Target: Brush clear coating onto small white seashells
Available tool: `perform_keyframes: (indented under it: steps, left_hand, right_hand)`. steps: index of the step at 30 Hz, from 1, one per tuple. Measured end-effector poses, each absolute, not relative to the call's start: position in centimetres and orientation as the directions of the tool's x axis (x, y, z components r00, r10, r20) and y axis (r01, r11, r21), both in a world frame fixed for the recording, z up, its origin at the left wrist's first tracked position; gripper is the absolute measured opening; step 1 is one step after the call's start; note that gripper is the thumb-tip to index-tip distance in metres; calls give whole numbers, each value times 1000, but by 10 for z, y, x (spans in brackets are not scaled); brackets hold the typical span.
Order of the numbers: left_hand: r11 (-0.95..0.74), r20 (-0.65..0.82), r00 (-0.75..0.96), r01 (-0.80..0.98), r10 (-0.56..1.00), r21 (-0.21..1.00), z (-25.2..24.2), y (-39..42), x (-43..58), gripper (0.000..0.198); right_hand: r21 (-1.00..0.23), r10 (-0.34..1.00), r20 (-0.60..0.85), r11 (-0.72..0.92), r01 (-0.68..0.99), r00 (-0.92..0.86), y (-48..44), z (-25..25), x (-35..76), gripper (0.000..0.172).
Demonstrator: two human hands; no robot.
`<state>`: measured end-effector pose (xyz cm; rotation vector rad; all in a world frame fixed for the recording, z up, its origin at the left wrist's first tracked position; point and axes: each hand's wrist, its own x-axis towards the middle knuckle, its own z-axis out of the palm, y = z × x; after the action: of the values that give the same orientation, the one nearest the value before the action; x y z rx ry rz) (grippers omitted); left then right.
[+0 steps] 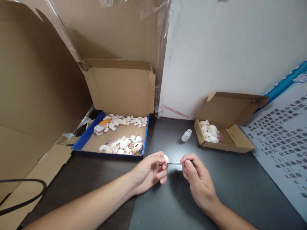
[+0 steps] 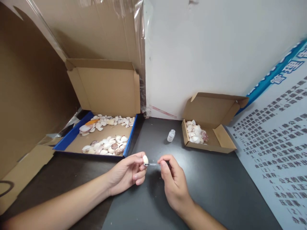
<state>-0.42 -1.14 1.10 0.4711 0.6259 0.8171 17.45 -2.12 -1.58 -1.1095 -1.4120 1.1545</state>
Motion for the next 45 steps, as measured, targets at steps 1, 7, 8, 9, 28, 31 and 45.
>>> perform_keyframes:
  steps: [1, 7, 8, 9, 28, 31, 45]
  left_hand:
    - [596, -322, 525, -518, 788, 614, 11, -12, -4, 13]
    - [573, -301, 523, -499, 797, 650, 11, -13, -4, 13]
    - [573, -303, 523, -494, 797, 654, 11, -14, -4, 13]
    - [574, -306, 522, -489, 796, 657, 12, -14, -4, 13]
    - [557, -339, 463, -503, 819, 661, 12, -14, -2, 14]
    - [551, -343, 449, -505, 825, 664, 12, -15, -2, 14]
    - [551, -342, 444, -527, 828, 648, 11, -15, -3, 13]
  right_hand:
    - [-981, 982, 143, 157, 112, -122, -21, -15, 175, 30]
    - [-977, 983, 172, 179, 112, -67, -23, -15, 176, 29]
    - [-982, 983, 169, 174, 69, -73, -23, -16, 176, 29]
    - [-984, 982, 169, 172, 36, -83, -24, -18, 176, 28]
    - [-905, 933, 335, 357, 233, -132, -28, -13, 177, 15]
    - [-906, 931, 335, 361, 220, -147, -29, -13, 177, 17]
    - [-861, 893, 406, 445, 248, -194, -28, -12, 179, 14]
